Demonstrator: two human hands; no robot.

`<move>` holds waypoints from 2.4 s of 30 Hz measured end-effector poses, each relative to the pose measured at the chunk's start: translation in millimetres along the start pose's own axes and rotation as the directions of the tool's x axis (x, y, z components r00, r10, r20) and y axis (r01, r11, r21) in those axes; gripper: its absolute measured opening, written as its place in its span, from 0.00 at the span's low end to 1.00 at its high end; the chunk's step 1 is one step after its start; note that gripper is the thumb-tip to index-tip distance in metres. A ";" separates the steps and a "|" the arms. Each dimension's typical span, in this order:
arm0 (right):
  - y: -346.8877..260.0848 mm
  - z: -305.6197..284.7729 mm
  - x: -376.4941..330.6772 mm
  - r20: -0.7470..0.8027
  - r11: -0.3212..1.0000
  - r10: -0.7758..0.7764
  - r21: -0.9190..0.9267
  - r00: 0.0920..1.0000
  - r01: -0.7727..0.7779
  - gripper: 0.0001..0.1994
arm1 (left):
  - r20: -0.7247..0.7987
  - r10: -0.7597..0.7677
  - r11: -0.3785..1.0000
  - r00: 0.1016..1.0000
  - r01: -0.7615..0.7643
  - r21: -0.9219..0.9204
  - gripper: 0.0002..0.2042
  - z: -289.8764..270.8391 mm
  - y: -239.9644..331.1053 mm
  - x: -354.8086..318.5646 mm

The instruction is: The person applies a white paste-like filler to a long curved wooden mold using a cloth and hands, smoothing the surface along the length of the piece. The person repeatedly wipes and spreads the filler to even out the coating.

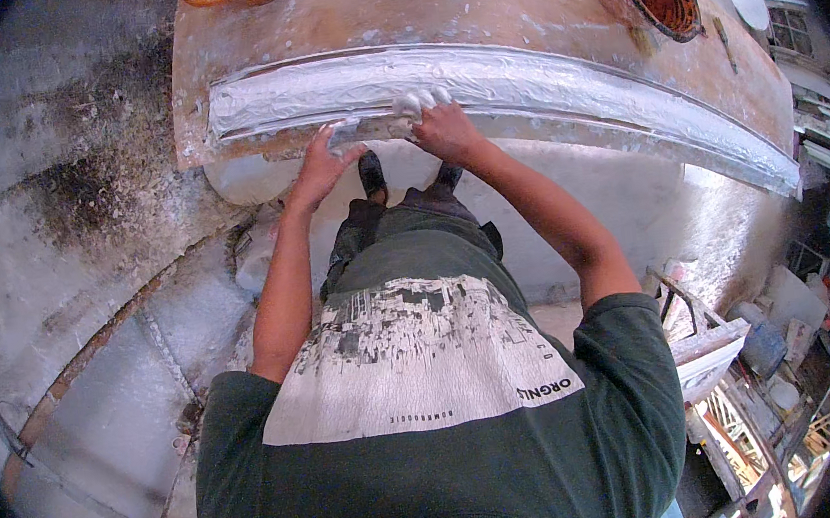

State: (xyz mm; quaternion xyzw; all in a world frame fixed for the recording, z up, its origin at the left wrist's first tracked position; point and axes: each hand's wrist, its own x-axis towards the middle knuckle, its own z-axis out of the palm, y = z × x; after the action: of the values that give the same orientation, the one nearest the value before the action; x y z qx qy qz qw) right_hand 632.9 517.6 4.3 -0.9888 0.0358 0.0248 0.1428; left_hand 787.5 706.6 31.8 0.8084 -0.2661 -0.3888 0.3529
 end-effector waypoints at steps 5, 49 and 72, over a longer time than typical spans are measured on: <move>7.1 -47.9 17.6 -0.015 0.955 0.267 0.141 0.964 -0.262 0.13 | 0.049 0.235 0.967 0.971 -0.239 0.086 0.27 3.5 27.2 -1.6; 221.7 4.9 -182.3 -0.571 0.651 0.749 0.543 0.336 -0.530 0.20 | 0.195 0.413 0.864 0.890 -0.450 0.224 0.19 91.5 169.1 93.2; 89.2 23.9 -698.1 0.290 0.030 0.227 0.952 -0.930 0.304 0.11 | 0.781 0.394 0.784 0.486 -0.620 -0.009 0.22 597.4 449.7 69.7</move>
State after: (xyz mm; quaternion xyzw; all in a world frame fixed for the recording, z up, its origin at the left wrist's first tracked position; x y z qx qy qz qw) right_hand -70.4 483.6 -2.3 -0.0610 -0.7697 0.6206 -0.1369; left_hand 268.5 166.2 82.8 0.4976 -0.6658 -0.5205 0.1952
